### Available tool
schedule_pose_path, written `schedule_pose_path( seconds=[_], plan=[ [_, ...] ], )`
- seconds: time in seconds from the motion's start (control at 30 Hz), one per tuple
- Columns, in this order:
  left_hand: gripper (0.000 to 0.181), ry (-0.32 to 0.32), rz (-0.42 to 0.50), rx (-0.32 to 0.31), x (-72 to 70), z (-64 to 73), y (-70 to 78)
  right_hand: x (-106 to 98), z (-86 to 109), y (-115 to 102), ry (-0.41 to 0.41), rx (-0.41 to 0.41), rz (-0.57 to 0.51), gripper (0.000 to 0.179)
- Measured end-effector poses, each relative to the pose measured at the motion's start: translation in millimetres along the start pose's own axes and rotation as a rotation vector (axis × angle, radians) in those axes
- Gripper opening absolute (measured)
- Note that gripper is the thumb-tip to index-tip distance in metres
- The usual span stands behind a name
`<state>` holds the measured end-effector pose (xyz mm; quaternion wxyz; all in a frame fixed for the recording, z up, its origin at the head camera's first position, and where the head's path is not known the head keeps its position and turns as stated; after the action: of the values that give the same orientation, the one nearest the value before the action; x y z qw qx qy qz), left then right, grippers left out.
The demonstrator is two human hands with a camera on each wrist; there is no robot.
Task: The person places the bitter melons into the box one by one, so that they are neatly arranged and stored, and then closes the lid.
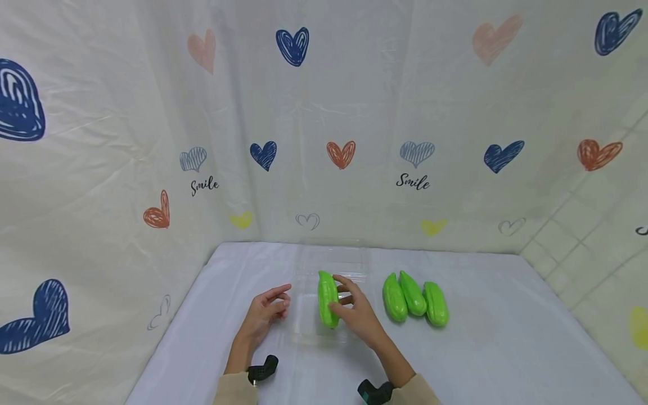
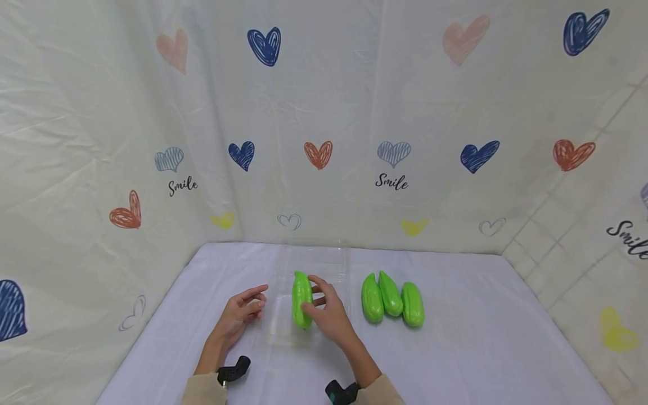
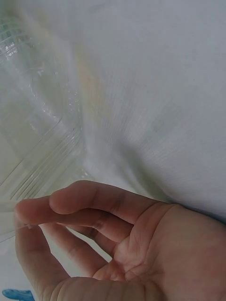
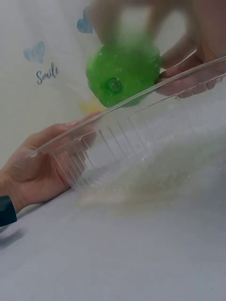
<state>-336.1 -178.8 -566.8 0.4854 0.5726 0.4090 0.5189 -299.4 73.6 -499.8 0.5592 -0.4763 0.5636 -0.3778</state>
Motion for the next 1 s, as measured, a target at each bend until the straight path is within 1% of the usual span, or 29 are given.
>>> schedule_pose_path(
  seconds=[0.4,0.5,0.67,0.87,1.0],
  plan=[
    [0.056,-0.003,0.004,0.005,-1.0,-1.0,0.0,26,-12.1,0,-0.087,0.027,0.048,0.071],
    [0.057,-0.006,0.008,0.009,-0.6,-0.3,0.4,32,-14.2,2,-0.105,0.034,0.076,0.072],
    [0.056,-0.011,0.012,0.017,0.4,0.0,1.6,37,-17.7,3,-0.130,0.035,0.092,0.072],
    [0.058,-0.025,0.016,0.022,-0.2,-0.6,0.7,43,-19.4,5,-0.187,0.069,0.089,0.074],
    [0.059,-0.032,0.017,0.019,-0.5,-1.6,-1.1,47,-19.7,6,-0.200,0.091,0.088,0.075]
  ],
)
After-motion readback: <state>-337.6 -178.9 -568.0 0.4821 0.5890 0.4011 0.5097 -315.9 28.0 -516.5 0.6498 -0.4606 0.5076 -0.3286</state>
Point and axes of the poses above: each hand's wrist, its own z-axis away from the middle knuckle, its own x-axis out of the palm, y = z × x, the point moved 5 cm from there along -z, towards the middle knuckle, and after that the axes turned 4 degrees about y, right-handed, at the moved point
